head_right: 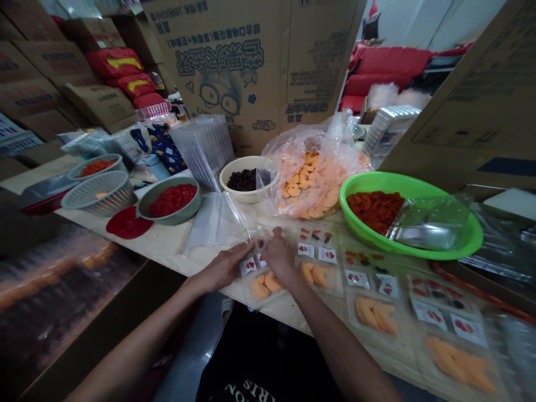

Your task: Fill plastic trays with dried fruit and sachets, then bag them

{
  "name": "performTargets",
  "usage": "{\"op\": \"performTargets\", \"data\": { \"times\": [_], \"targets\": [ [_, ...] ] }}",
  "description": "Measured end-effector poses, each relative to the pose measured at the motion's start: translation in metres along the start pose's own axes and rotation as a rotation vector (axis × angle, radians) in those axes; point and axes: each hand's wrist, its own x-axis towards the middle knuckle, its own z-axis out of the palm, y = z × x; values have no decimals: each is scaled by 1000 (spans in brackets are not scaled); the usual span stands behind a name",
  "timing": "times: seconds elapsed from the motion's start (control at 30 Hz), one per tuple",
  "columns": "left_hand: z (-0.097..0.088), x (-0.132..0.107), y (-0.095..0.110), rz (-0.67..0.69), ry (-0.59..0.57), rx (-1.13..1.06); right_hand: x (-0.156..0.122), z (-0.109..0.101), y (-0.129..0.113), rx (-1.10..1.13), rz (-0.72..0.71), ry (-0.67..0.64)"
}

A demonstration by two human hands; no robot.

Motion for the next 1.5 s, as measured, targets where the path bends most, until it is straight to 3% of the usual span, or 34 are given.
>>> {"op": "performTargets", "data": {
  "times": [0.13, 0.23, 0.3, 0.4, 0.6, 0.7, 0.83, 1.0, 1.13, 1.3, 1.5],
  "targets": [
    [2, -14, 28, -174, -8, -115, -22, -7, -8, -407, -367, 99],
    [23, -19, 59, -224, -58, -35, -32, -9, -15, -536, -713, 125],
    [37, -19, 71, -249, -31, -9, -29, -7, -21, -611, -815, 90],
    [44, -21, 68, -242, 45, -36, -13, -3, -31, -671, -855, 31],
    [39, -37, 38, -167, 132, -201, 6, 3, -42, -680, -848, 42],
    [46, -39, 32, -169, 256, -240, 3, 8, -50, -676, -833, 66],
    [57, -36, 28, -183, 454, -243, -1, 14, -57, -599, -965, 14],
    [71, -45, 24, -156, 649, -209, -29, 18, -42, -499, -1017, -70],
    [76, -56, 24, -165, 649, -170, -72, 15, -23, -404, -1061, -59],
    [74, -55, 30, -154, 517, -95, -107, 8, -8, -294, -1038, -108],
    [75, -42, 43, 17, 718, -253, -123, -6, -2, -149, -984, -45]
  ]
}}
